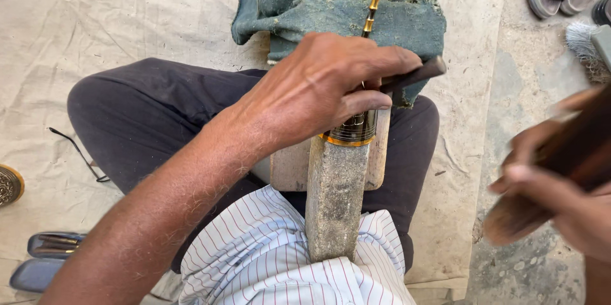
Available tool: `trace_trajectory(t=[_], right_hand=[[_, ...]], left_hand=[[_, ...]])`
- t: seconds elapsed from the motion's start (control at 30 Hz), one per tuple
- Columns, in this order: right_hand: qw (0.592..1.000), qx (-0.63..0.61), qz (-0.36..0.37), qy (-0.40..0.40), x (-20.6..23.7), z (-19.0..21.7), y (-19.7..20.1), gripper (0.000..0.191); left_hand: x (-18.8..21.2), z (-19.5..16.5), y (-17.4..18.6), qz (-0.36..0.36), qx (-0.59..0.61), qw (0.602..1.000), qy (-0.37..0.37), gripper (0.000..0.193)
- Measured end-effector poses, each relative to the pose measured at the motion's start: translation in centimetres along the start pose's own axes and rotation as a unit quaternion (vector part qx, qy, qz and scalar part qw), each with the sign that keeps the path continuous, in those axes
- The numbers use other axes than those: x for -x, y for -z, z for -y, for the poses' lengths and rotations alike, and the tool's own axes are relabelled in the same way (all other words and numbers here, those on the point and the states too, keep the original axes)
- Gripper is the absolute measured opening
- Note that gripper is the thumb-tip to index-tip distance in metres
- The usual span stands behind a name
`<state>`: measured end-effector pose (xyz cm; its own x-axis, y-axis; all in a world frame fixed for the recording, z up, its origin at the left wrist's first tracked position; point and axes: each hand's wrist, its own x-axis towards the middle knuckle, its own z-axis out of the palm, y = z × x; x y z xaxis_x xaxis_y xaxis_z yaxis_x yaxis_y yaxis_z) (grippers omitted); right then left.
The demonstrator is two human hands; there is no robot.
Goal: The person sits on the floor with a brass bell held against a stone block and uses a small punch held in one hand, striking it with a wooden mallet in the other hand to hammer a decorative pattern into the bell's surface. They reposition the punch and rotate the bell between strikes, working around the bell's body.
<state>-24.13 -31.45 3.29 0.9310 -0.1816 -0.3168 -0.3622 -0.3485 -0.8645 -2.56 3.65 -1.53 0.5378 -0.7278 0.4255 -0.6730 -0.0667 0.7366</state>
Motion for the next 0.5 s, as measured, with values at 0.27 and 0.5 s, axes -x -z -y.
trace_trajectory(t=[0.27, 0.5], right_hand=[[0.925, 0.362, -0.081, -0.087, 0.6, 5.5, -6.3, 0.039], [0.913, 0.378, -0.13, -0.088, 2.8, 5.2, -7.7, 0.04]], left_hand=[[-1.3, 0.1, 0.9, 0.055, 0.008, 0.998, -0.028, 0.048], [-1.1, 0.3, 1.3, 0.066, 0.019, 0.996, -0.051, 0.046]])
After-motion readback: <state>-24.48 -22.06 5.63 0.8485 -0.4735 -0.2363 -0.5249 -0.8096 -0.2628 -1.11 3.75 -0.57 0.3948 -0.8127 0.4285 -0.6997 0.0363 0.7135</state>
